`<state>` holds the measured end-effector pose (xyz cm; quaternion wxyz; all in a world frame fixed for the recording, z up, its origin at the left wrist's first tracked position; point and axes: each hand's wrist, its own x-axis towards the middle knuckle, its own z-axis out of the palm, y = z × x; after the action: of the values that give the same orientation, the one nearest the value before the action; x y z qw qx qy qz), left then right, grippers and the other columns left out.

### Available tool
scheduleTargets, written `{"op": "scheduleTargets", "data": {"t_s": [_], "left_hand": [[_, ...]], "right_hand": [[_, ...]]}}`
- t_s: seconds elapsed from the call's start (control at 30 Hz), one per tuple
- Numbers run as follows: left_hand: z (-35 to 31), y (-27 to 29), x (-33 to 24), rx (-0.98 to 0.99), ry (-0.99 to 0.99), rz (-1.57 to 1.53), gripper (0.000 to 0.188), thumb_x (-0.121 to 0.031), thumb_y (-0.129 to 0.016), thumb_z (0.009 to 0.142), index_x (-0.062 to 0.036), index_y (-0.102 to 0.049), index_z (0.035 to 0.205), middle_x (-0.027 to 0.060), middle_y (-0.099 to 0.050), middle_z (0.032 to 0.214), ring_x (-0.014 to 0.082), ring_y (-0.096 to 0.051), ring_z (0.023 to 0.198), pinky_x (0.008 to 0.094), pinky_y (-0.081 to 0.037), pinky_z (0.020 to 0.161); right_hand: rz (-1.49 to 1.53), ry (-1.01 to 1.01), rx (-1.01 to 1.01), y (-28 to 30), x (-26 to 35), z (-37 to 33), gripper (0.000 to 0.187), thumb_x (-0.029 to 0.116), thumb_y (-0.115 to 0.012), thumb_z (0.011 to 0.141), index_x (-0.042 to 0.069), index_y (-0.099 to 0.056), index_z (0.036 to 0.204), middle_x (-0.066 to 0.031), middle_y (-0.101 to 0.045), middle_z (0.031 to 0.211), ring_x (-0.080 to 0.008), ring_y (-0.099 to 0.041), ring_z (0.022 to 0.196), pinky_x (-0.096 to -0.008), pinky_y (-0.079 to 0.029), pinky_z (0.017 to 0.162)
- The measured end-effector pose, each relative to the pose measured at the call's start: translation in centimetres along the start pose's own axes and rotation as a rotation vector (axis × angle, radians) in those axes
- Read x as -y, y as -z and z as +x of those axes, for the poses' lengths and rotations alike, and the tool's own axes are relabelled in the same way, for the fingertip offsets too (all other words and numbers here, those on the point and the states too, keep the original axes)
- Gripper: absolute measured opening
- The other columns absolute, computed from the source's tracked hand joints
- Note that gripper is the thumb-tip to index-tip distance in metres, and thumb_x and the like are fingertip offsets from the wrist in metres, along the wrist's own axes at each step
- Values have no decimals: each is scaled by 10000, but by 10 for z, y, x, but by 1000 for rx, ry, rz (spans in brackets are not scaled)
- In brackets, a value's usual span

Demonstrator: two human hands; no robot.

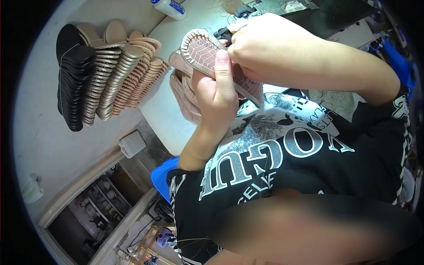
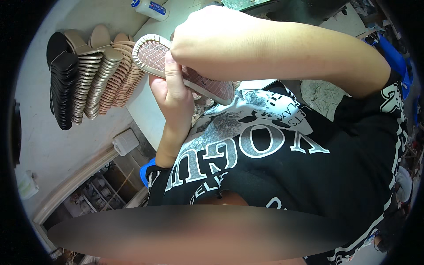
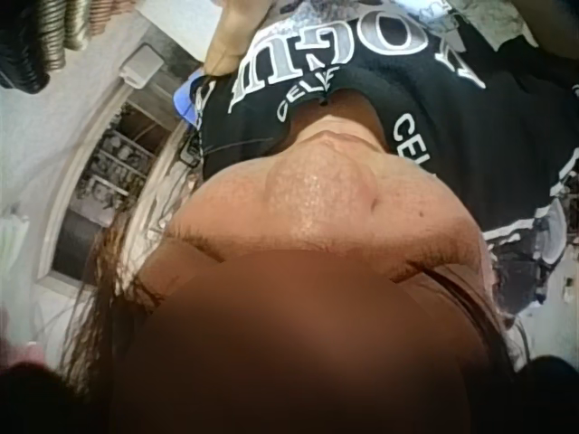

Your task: The person is inspecting and sorting shoe insoles.

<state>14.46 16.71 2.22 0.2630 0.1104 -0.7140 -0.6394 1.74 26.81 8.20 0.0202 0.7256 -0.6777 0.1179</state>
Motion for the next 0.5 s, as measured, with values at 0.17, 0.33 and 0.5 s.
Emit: {"op": "scheduleTargets", "data": {"t_s": [0.17,0.33,0.5], "left_hand": [[-2,10,0,-31,-30,63,296,-145,-466,955,77,-536,1139,106,-607,968,106,-559,823,233,-437,757],[-5,12,4,-195,12,-82,308,-157,-464,959,86,-553,1124,81,-600,961,86,-541,813,217,-416,756],[0,13,3,-121,-28,46,299,-162,-461,962,79,-547,1118,46,-588,898,70,-512,781,213,-402,732]], "right_hand": [[-3,-133,-403,-34,-24,0,152,136,-656,688,26,-550,694,-114,-536,637,-264,-580,618,-340,-479,578],[671,-166,-266,-38,-26,-21,98,101,-644,745,15,-664,788,-132,-632,743,-266,-634,665,-338,-506,613],[217,-38,-190,-25,1,-20,80,58,-635,699,2,-639,756,-132,-629,747,-254,-632,754,-332,-508,706]]}}
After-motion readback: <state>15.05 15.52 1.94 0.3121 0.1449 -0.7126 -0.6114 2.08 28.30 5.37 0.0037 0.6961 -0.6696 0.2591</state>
